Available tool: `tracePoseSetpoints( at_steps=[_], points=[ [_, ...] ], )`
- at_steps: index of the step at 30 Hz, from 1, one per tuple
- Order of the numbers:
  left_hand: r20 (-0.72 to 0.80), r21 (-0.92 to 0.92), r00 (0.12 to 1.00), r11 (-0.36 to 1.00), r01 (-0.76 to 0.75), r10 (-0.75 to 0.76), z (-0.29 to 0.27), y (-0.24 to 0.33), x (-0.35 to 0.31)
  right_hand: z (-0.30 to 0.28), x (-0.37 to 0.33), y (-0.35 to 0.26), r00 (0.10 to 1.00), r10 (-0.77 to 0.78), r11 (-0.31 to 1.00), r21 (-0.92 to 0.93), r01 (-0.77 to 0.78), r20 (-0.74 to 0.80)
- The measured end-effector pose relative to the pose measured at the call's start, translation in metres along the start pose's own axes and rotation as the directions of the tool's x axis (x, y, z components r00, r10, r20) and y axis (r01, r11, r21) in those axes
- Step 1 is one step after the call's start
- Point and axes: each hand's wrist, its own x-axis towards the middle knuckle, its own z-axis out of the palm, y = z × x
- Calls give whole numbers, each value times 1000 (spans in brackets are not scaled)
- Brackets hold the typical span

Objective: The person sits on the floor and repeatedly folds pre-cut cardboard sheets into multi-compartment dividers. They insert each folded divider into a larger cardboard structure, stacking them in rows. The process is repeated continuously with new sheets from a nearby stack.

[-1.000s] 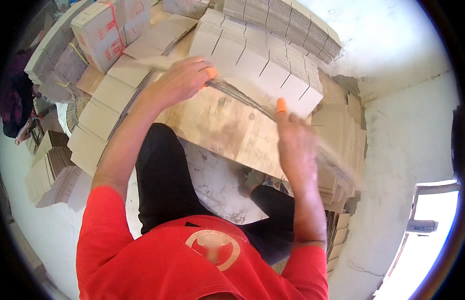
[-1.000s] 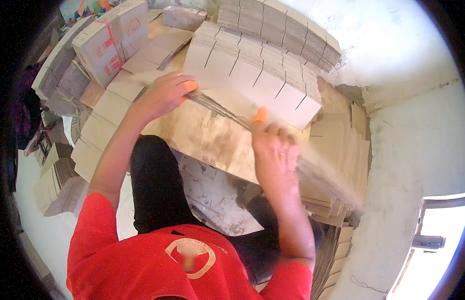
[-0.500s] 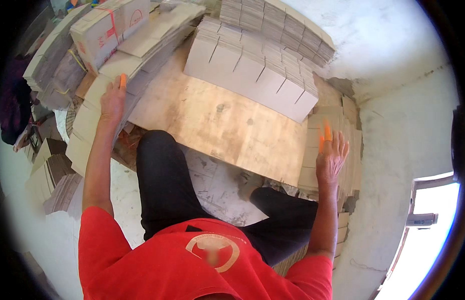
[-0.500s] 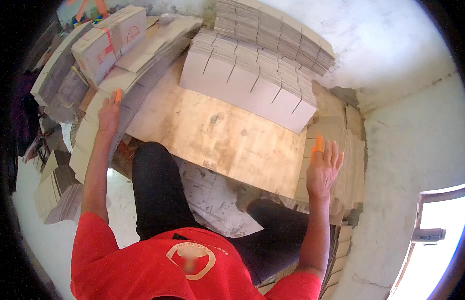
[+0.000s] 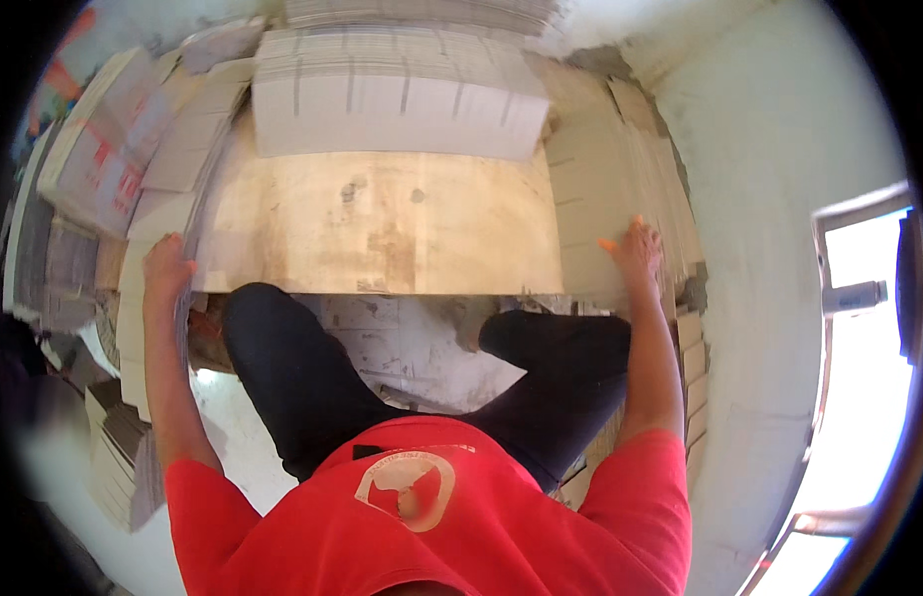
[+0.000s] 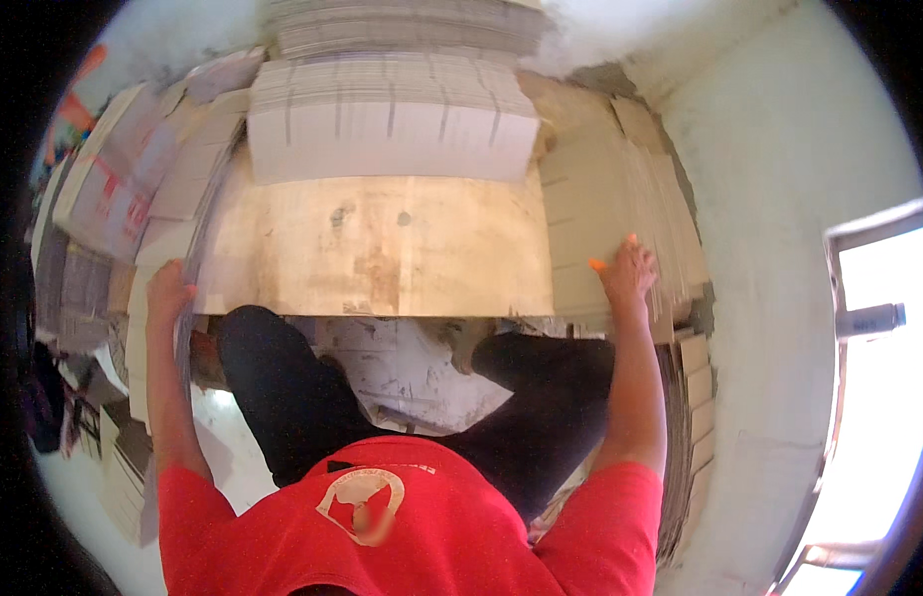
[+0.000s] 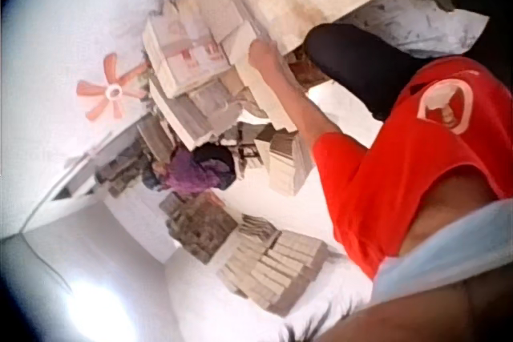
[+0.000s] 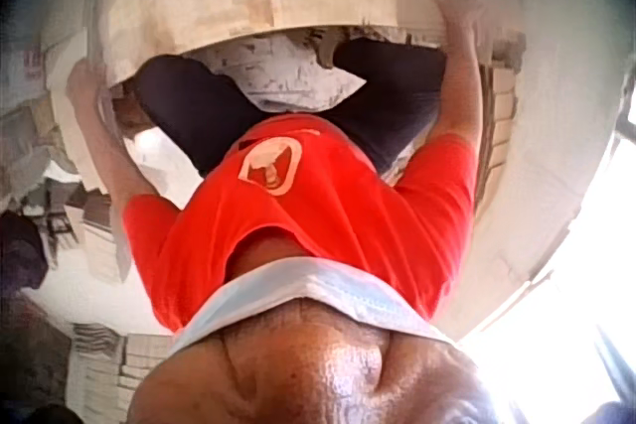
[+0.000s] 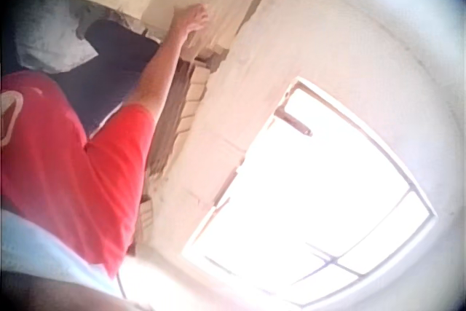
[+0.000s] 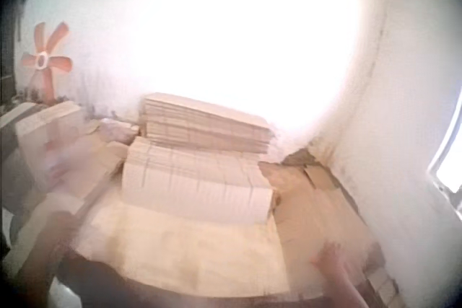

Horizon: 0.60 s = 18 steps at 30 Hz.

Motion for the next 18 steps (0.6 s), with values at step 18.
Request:
tracePoseSetpoints(
  at_steps=[18],
  points=[
    [-384,-470,888,775,-423,252,-41,237,110,-49,19,-9,869,395,661,749,-43,-299]
  ],
)
